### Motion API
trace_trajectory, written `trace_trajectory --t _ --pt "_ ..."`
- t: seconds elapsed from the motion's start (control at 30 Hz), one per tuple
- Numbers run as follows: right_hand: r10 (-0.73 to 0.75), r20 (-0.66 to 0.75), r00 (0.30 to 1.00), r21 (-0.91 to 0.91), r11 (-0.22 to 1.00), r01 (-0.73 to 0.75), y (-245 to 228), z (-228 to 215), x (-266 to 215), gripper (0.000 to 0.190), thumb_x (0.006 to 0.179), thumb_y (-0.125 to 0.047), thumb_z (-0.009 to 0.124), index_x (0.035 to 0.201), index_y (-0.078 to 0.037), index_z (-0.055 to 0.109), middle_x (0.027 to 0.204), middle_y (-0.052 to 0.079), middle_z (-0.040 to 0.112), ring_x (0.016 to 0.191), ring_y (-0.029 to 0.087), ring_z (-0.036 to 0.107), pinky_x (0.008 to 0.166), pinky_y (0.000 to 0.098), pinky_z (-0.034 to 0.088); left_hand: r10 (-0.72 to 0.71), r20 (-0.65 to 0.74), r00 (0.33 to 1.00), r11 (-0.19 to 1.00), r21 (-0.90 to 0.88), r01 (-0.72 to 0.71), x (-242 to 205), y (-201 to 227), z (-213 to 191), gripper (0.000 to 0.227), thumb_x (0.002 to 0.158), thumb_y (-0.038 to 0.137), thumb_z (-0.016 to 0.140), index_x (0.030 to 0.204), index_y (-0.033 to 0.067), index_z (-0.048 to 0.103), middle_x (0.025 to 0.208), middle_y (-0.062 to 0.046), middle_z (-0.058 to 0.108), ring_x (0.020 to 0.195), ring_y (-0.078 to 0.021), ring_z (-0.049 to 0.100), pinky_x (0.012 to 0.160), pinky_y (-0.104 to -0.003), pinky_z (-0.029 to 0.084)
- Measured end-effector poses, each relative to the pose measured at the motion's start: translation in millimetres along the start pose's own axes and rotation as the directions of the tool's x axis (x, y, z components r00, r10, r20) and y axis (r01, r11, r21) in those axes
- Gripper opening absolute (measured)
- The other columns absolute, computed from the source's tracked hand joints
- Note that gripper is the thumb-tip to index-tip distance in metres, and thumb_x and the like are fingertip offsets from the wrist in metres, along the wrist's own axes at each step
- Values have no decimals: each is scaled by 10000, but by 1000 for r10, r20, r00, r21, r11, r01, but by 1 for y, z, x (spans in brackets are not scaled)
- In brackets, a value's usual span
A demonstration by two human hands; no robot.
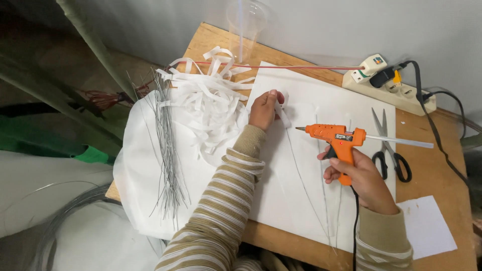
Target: Attaching white fabric strips to metal wires using a hot glue gun and scissors to create craft components.
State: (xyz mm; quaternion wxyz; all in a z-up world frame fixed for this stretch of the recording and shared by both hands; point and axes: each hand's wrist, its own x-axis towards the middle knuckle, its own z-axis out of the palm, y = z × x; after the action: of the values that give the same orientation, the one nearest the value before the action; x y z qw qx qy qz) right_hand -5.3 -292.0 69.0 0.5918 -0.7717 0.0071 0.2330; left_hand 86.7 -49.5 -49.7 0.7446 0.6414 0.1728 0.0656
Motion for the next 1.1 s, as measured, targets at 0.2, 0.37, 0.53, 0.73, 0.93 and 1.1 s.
trace_trajectory --t 0.2,0.37,0.53,0.73,0.93,1.1 --pt "-81 -6 997 183 980 81 43 2 37 379 1042 -156 548 1298 123 570 771 292 656 555 346 663 573 493 615 -44 33 999 998 -35 45 0 1 -1 451 1115 383 362 1009 97 694 1224 -249 670 1087 -378 697 872 -437 640" --pt "-135 7 991 183 974 132 59 -1 44 385 999 -159 588 1265 118 580 984 316 693 596 348 694 573 495 620 -67 17 998 998 -12 68 -1 5 1 451 1115 388 360 1029 102 699 1228 -240 674 1078 -370 707 864 -428 643" --pt "-188 6 982 164 969 184 56 -2 36 348 1012 -157 573 1216 125 585 770 279 675 540 324 690 551 475 627 -45 -3 999 998 -33 45 -5 10 -2 475 1111 392 350 1005 91 701 1135 -231 686 997 -358 723 812 -423 653" --pt "-206 25 978 155 968 199 65 -1 42 333 1018 -176 569 1181 113 583 697 237 658 496 296 699 510 445 635 -51 -5 999 998 -38 50 -3 8 0 464 1112 385 347 1004 91 690 1114 -224 682 972 -355 721 808 -429 654" --pt "-206 11 978 40 978 205 52 12 38 283 1020 -173 574 1101 94 624 576 184 621 471 249 686 490 373 620 -63 -18 998 997 -47 62 -7 14 -2 467 1107 405 354 1015 96 693 1104 -213 682 996 -369 717 805 -437 657" --pt "-212 3 977 -20 977 212 53 12 38 274 1021 -179 587 1068 86 641 551 183 616 457 247 676 478 367 613 -64 -27 998 996 -64 62 -8 15 -1 473 1104 419 354 1016 102 694 1117 -218 691 1010 -373 720 807 -444 661"
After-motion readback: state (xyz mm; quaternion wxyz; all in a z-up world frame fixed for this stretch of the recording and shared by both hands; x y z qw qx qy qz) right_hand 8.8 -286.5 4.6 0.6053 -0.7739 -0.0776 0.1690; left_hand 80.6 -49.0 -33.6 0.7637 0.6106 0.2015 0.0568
